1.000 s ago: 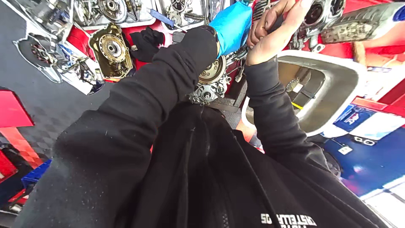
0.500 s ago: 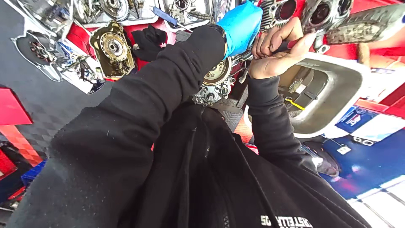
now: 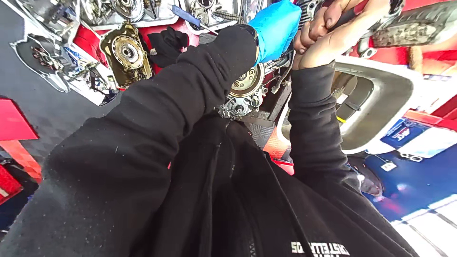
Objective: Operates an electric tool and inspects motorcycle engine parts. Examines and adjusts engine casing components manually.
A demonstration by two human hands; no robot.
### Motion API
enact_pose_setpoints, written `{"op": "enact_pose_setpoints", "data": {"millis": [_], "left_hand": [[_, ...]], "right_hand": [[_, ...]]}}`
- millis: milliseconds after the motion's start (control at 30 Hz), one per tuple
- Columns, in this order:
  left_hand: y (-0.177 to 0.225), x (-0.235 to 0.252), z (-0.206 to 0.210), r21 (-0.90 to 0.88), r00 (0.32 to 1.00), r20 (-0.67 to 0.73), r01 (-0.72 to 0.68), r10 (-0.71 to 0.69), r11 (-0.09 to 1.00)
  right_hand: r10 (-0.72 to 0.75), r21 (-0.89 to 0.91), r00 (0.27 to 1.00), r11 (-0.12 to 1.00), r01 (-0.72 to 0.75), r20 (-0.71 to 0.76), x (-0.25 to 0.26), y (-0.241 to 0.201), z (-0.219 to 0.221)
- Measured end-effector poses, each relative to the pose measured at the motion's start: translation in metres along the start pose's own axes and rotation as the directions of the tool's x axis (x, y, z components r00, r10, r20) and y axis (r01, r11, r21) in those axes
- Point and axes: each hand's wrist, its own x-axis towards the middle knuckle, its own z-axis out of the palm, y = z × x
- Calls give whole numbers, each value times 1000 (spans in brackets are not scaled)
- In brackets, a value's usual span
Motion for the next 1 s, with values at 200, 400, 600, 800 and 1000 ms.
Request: {"op": "enact_pose_setpoints", "data": {"millis": [200,400,600,800,1000], "left_hand": [[52,-13,-49,12,967,187,171,-170,985],[-2,0,2,-7,998,-24,-58,58,998],[57,-13,-54,28,952,245,182,-183,983],[57,-13,-54,31,956,230,179,-181,983],[55,-12,-53,22,951,236,199,-199,980]], "right_hand": [[-54,5,991,999,53,120,-12,0,1],[-247,-62,950,963,263,192,-47,8,-8],[-380,-138,894,898,419,237,-69,17,-10],[-450,-192,871,854,484,196,-80,22,-9],[-471,-275,846,803,528,250,-88,27,-13]]}}
